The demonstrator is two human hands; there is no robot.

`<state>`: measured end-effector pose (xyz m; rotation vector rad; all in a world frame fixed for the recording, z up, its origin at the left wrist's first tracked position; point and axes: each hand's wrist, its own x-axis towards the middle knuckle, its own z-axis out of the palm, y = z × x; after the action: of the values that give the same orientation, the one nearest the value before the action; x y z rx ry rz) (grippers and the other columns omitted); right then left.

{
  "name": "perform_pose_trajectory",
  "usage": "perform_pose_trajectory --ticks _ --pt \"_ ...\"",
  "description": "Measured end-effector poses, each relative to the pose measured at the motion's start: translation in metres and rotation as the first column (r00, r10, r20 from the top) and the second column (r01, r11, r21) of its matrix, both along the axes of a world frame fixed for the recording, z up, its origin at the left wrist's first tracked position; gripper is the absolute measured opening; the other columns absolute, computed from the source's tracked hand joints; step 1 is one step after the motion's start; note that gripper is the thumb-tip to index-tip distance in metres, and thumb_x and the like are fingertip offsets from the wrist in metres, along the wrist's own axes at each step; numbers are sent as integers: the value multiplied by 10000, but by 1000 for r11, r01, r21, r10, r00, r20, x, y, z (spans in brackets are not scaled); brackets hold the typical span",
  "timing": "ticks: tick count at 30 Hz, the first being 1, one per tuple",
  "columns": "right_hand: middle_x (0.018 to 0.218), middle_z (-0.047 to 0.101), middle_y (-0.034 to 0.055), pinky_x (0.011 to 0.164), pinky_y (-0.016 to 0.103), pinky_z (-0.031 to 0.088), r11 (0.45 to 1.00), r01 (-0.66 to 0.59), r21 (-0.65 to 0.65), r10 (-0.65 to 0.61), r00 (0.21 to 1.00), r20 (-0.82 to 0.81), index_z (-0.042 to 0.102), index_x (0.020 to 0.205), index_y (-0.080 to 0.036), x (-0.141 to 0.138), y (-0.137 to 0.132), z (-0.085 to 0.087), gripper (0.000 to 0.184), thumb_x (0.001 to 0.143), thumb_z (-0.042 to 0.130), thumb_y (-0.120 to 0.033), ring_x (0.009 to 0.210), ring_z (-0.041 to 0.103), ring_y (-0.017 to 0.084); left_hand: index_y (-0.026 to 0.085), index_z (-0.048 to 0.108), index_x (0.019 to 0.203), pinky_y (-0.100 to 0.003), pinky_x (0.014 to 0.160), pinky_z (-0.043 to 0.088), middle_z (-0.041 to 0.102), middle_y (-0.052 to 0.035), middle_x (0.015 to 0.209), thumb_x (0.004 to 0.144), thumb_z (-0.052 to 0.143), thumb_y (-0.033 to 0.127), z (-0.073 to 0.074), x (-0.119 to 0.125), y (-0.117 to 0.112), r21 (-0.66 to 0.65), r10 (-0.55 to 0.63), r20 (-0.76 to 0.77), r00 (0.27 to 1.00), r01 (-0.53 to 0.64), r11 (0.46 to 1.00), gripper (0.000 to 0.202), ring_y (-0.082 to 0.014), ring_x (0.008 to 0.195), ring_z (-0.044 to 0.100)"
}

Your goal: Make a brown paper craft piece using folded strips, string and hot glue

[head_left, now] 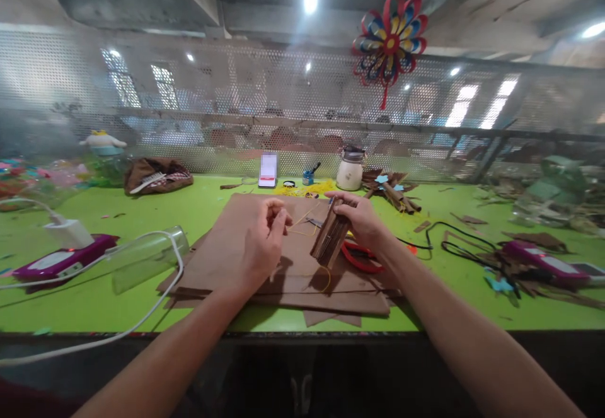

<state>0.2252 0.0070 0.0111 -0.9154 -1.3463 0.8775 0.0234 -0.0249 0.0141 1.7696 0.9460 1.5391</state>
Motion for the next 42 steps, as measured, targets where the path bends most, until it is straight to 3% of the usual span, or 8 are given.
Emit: perform_pose_trajectory --ticks 2,5,8,11,19,26,34,42 --pt "644 541 -29 514 214 377 995 -94 -20 92 992 -83 641 1022 -145 -2 -4 3 427 601 579 -177 542 466 88 152 536 895 -245 665 442 598 -41 782 828 481 430 -4 4 5 -244 -229 100 968 247 938 292 -143 741 565" --pt "667 547 -32 526 210 398 980 -199 -22 192 967 -169 644 1012 -171 -5 -11 7 409 604 622 -179 554 489 83 101 585 902 -289 678 466 640 -101 825 843 424 495 -10 8 4 -538 -529 280 801 587 605 430 -164 722 594" --pt "698 565 -28 565 216 428 966 -257 -21 247 946 -212 651 1001 -191 -7 -16 8 377 624 655 -186 592 518 85 108 561 1046 -319 695 472 656 -130 873 866 400 470 -10 8 -1 -575 -654 441 615 753 320 435 -197 774 620" --pt "768 603 -9 600 228 448 946 -324 -27 312 928 -202 648 1020 -201 -8 -18 7 367 653 669 -207 648 551 99 109 553 1065 -297 656 465 660 -138 846 884 384 434 -9 5 -3 -589 -689 488 536 785 193 408 -204 763 633" --pt "939 660 39 766 302 464 938 -347 3 345 933 -102 605 1115 -214 -10 -9 -5 430 694 682 -258 847 599 157 125 568 956 -268 588 463 650 -94 777 871 464 320 -11 4 -3 -508 -691 492 529 819 266 238 -174 666 631" --pt "1018 641 38 807 289 450 972 -208 111 216 974 -64 651 1035 -208 -17 -12 -3 347 691 686 -248 902 574 154 98 526 1086 -409 813 449 631 -186 1011 898 354 414 -11 8 -5 -549 -663 569 486 825 134 406 -268 934 621" --pt "887 637 10 565 229 446 977 -192 90 200 976 -85 643 1017 -231 -26 -21 -1 322 699 684 -259 669 556 114 135 556 1078 -256 605 454 586 -60 733 878 386 460 -15 6 -1 -558 -576 640 508 823 106 418 -166 708 607" --pt "879 654 21 677 270 480 968 -228 106 235 970 -61 633 1037 -220 -24 -18 -1 359 683 690 -244 753 594 134 115 594 991 -236 576 456 561 -47 744 865 468 344 -15 7 -3 -582 -458 645 612 781 225 291 -135 660 576"
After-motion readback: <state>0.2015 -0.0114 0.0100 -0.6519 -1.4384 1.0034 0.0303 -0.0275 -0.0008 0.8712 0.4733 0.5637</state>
